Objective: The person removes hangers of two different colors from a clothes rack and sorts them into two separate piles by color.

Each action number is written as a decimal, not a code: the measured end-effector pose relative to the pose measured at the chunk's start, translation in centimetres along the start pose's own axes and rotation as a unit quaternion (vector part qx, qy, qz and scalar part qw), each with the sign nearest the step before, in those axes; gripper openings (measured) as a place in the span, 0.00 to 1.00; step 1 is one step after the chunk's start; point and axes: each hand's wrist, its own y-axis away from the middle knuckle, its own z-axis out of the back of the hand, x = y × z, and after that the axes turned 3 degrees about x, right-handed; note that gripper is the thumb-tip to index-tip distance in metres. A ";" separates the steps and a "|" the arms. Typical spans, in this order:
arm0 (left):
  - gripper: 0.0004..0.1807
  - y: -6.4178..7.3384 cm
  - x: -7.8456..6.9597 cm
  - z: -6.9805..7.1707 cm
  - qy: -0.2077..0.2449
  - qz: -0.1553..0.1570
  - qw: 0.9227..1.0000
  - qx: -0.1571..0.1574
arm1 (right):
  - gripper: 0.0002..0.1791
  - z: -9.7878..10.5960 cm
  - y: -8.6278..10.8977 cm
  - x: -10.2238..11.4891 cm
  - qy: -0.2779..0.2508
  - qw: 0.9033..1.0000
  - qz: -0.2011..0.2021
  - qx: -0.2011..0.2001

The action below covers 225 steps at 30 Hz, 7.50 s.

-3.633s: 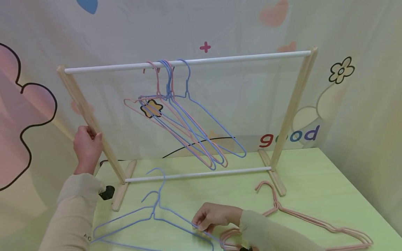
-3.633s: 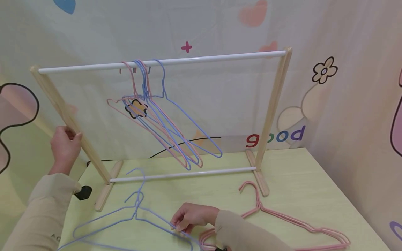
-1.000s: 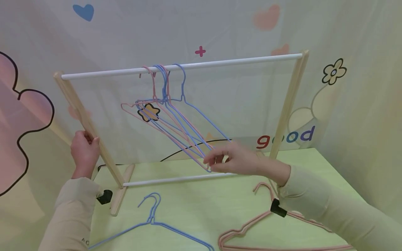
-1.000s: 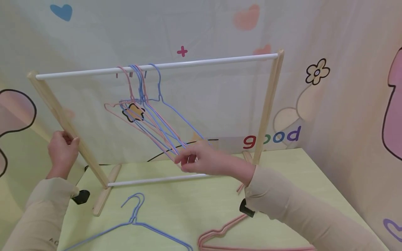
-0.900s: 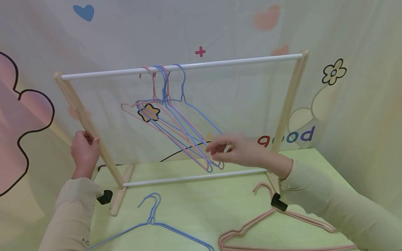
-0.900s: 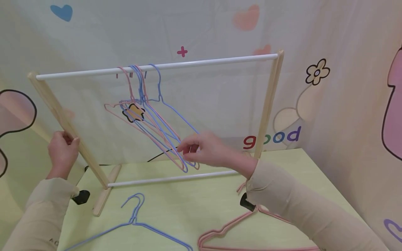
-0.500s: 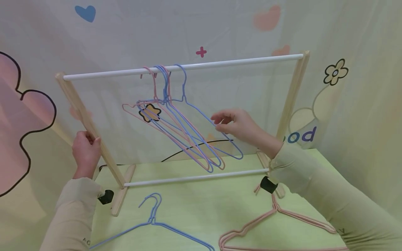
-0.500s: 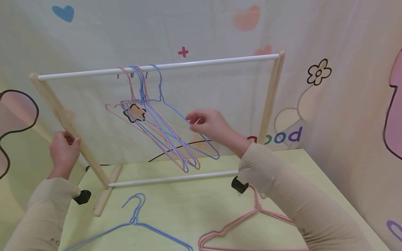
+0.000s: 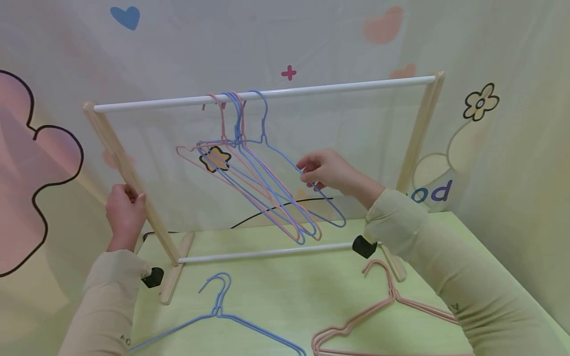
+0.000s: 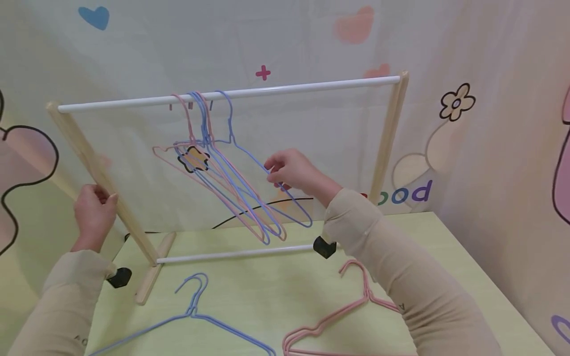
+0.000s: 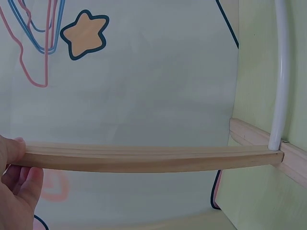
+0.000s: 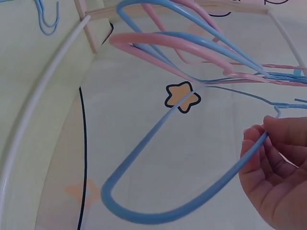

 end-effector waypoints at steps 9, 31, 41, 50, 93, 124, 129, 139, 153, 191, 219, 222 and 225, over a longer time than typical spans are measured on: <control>0.19 0.1 -0.1 0.0 -0.001 0.001 1.000 0.003 | 0.09 0.5 0.0 0.6 0.007 1.000 -0.003 -0.026; 0.19 -0.1 0.4 0.2 0.001 -0.013 1.000 0.007 | 0.08 6.0 8.6 -1.2 0.146 0.986 0.039 -0.070; 0.19 -0.2 0.4 0.3 0.000 -0.025 1.000 0.008 | 0.09 6.8 11.5 -4.5 0.166 0.984 0.011 -0.064; 0.18 -0.2 0.4 0.3 -0.007 -0.030 1.000 0.005 | 0.09 6.4 12.4 -7.2 0.101 0.994 -0.021 -0.021; 0.18 -0.4 0.7 0.1 -0.006 -0.037 0.999 -0.006 | 0.04 -10.4 7.6 -15.2 -0.151 0.973 -0.044 0.167; 0.18 -0.5 0.7 0.0 -0.001 -0.033 0.999 -0.009 | 0.06 -23.5 3.3 -14.7 -0.244 0.933 -0.105 0.242; 0.19 -0.6 0.9 -0.1 -0.001 -0.030 1.000 -0.009 | 0.06 -24.1 2.7 -15.3 -0.233 0.938 -0.104 0.234; 0.19 -0.6 0.8 -0.1 -0.001 -0.021 1.000 -0.006 | 0.06 -25.3 2.7 -15.1 -0.061 0.985 -0.055 0.154; 0.19 -0.5 0.7 -0.1 -0.001 -0.022 1.000 -0.005 | 0.08 -25.9 3.0 -15.1 0.033 0.989 -0.025 0.140; 0.18 0.0 0.3 0.1 -0.005 -0.031 1.000 -0.004 | 0.09 -5.6 4.8 0.9 -0.024 0.987 0.126 0.098; 0.17 -0.1 0.1 0.0 -0.004 -0.031 0.999 -0.007 | 0.08 -3.1 -0.6 0.5 -0.069 0.996 -0.009 0.056; 0.17 -0.1 0.2 0.0 -0.002 -0.028 1.000 -0.008 | 0.08 -2.8 -0.5 0.8 -0.062 0.997 -0.009 0.042; 0.18 0.0 0.2 0.1 -0.002 -0.026 1.000 -0.006 | 0.08 -2.2 -0.2 1.2 -0.060 0.998 -0.009 0.027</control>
